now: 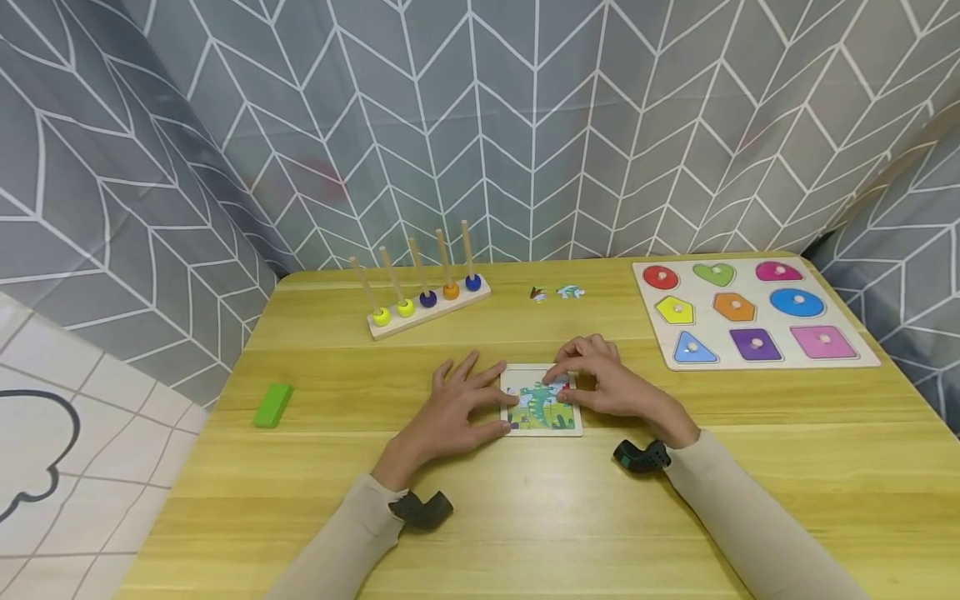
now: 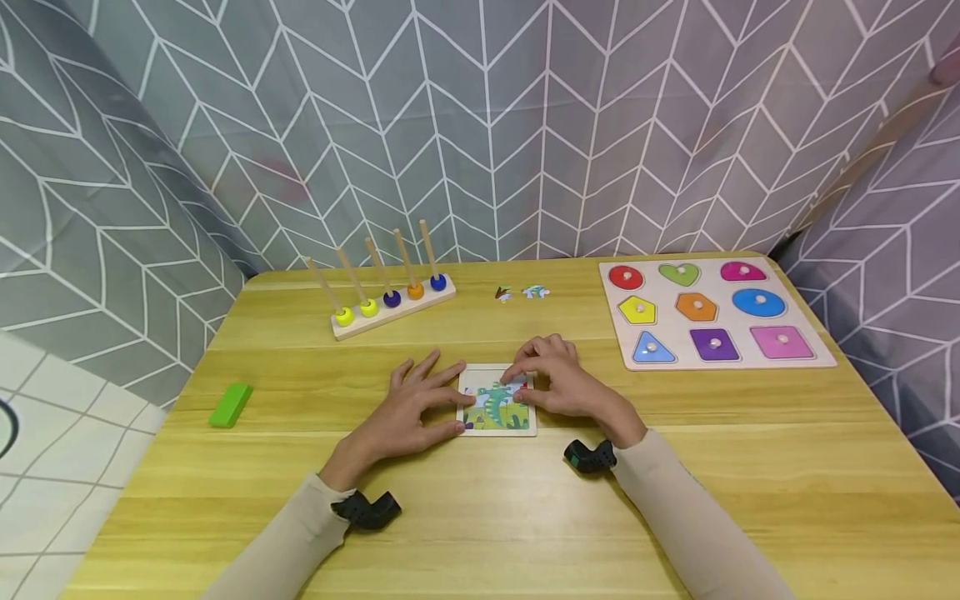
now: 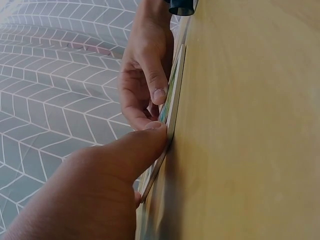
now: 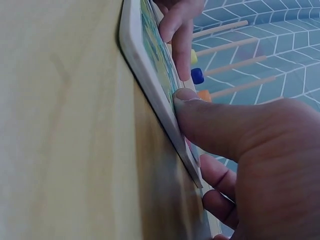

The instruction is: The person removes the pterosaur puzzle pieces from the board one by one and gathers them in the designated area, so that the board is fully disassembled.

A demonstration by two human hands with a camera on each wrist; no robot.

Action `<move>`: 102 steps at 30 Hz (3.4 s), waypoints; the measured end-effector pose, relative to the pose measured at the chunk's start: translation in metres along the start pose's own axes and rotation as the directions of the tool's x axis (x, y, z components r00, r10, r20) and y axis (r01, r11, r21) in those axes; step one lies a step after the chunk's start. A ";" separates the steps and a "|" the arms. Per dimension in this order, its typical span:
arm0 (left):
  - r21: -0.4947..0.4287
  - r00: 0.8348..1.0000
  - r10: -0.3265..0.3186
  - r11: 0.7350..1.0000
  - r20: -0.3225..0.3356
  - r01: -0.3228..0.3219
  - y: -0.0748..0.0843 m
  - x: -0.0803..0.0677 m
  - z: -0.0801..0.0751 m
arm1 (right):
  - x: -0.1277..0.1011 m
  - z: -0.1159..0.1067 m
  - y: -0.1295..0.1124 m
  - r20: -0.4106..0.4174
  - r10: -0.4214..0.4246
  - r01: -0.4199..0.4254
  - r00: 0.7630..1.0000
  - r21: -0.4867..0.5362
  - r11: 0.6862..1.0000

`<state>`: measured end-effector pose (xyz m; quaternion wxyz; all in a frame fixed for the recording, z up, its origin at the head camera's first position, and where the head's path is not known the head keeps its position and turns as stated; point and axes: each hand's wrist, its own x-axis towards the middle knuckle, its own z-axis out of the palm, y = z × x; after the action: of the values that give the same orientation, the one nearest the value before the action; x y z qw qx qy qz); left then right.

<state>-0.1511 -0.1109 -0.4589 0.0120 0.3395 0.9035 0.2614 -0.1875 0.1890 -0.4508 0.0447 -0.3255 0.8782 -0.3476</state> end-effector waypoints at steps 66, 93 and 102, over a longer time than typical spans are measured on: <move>0.018 1.000 -0.002 1.000 0.010 0.002 0.001 -0.001 0.000 | -0.002 -0.003 0.004 -0.031 -0.022 0.025 0.999 0.108 0.994; 0.021 1.000 -0.016 1.000 0.021 0.015 0.001 -0.001 0.001 | -0.002 -0.004 0.005 -0.016 -0.007 0.009 1.000 0.095 0.995; 0.027 1.000 0.000 1.000 0.006 0.000 0.000 -0.001 0.002 | -0.002 -0.003 0.007 -0.033 -0.008 0.012 0.999 0.111 0.994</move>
<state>-0.1497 -0.1108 -0.4608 0.0102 0.3402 0.9070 0.2480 -0.1902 0.1962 -0.4531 0.0467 -0.3211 0.8564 -0.4016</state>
